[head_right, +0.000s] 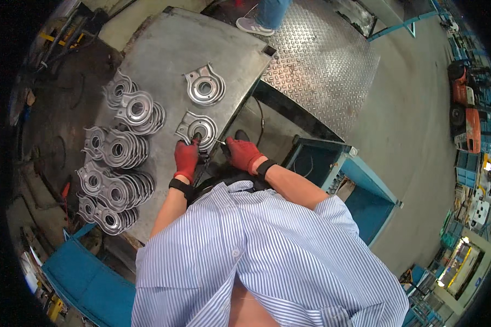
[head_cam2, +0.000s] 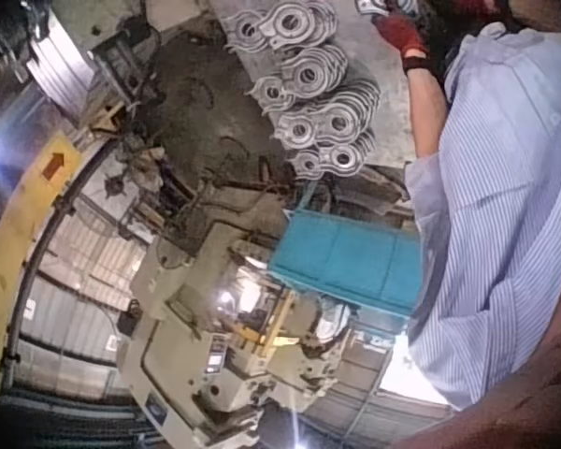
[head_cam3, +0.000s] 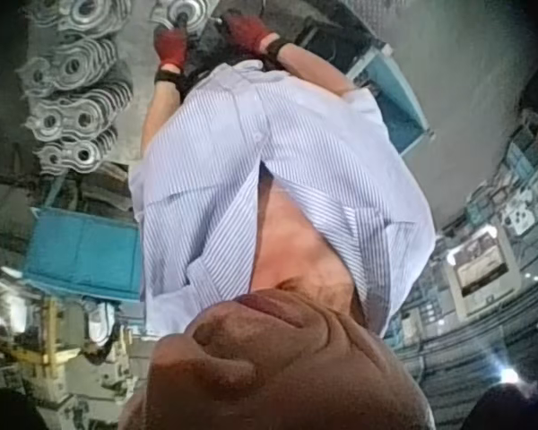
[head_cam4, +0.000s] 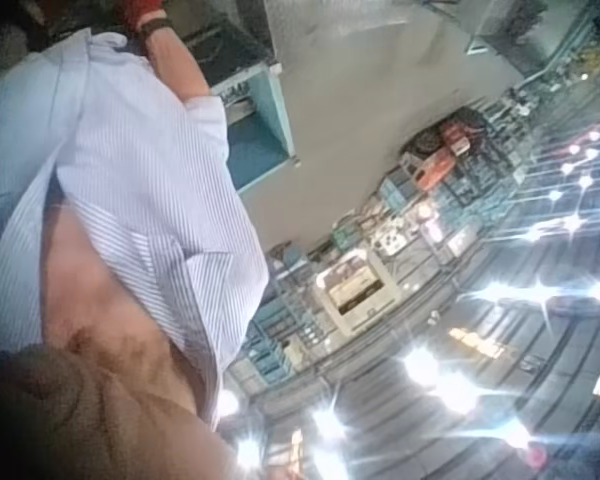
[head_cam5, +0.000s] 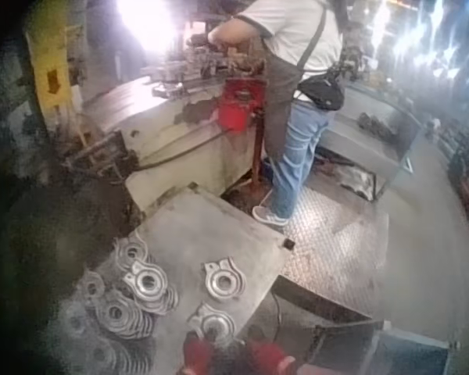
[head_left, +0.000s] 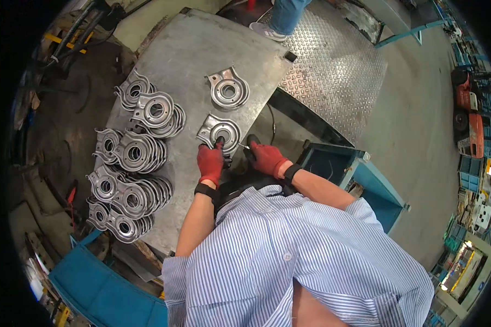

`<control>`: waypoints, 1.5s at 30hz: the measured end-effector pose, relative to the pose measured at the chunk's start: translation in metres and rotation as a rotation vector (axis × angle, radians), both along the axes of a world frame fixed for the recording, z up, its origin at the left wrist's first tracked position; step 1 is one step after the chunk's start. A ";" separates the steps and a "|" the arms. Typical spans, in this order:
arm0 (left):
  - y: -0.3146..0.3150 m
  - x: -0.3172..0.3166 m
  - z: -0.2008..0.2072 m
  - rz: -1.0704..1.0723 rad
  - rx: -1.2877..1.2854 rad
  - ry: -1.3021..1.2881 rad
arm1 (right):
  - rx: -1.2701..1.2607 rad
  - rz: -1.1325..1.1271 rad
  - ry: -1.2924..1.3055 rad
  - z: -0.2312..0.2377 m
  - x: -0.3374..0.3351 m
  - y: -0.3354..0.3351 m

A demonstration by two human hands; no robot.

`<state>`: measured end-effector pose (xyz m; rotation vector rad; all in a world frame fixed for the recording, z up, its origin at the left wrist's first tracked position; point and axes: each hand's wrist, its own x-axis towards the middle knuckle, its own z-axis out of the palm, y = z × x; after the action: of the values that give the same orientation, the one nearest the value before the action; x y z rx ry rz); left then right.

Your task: Use a manual deburring tool to clean the edges of metal bearing housings and place them in a bin.

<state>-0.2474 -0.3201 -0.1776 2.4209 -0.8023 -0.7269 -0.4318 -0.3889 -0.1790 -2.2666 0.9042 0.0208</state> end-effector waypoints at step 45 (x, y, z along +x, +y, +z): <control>0.006 0.011 -0.034 -0.009 -0.112 -0.026 | 0.047 -0.003 -0.053 -0.022 0.004 0.003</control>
<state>-0.2369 -0.3141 -0.2119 2.3328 -0.8415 -0.6378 -0.4282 -0.3856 -0.2008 -2.2119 0.8711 -0.0192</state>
